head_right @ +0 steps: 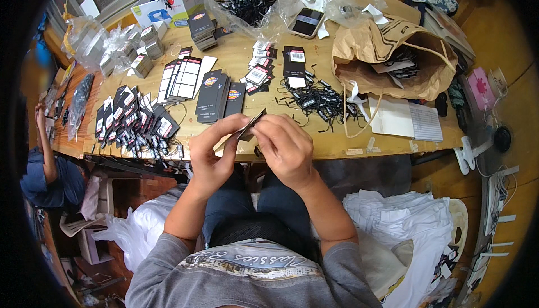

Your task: The person sits at a cluttered table and repeatedly picks up small black tags and black plastic fasteners. They thread the fasteners through the holes in the tags and place the assembled items into a pile on the table.

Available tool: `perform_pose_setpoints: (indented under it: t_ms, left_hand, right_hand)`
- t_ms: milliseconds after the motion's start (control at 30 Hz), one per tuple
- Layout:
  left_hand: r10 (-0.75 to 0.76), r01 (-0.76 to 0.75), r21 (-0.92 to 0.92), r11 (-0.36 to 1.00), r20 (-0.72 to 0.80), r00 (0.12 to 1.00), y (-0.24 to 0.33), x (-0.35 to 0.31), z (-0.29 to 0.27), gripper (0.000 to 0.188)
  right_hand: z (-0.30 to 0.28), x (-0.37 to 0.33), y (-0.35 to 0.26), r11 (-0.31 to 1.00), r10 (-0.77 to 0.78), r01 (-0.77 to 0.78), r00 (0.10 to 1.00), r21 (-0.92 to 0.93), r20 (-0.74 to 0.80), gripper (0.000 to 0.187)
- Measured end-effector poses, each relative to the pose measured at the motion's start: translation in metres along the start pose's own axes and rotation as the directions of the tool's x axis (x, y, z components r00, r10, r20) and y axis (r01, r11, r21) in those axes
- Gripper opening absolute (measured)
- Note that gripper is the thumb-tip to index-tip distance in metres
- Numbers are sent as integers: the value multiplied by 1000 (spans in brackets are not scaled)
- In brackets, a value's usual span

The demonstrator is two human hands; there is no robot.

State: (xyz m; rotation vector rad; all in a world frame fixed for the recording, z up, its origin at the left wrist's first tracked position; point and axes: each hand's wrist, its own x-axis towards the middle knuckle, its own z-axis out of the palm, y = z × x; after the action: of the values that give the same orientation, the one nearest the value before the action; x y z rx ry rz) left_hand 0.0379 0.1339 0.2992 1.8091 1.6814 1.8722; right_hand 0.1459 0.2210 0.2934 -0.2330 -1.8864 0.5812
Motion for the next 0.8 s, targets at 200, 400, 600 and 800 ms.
perform_pose_setpoints:
  t_ms: [200, 400, 600, 800]
  left_hand:
    - [178, -179, 98, 979, 16, 984, -1, -4, 1, 27]
    - [-290, 334, -311, 890, 180, 940, 3, 2, -8, 13]
    - [-391, 419, -636, 648, 194, 900, -13, -2, 2, 10]
    - [-422, 406, -675, 616, 152, 894, -17, -6, 10, 4]
  right_hand:
    - [5, -12, 2, 907, 278, -263, 961, 328, 1, 9]
    - [1, -14, 7, 881, 304, -286, 953, 377, 14, 7]
    - [0, -8, -1, 916, 241, -254, 967, 309, 79, 9]
    - [-3, -6, 2, 875, 318, -368, 927, 316, 198, 9]
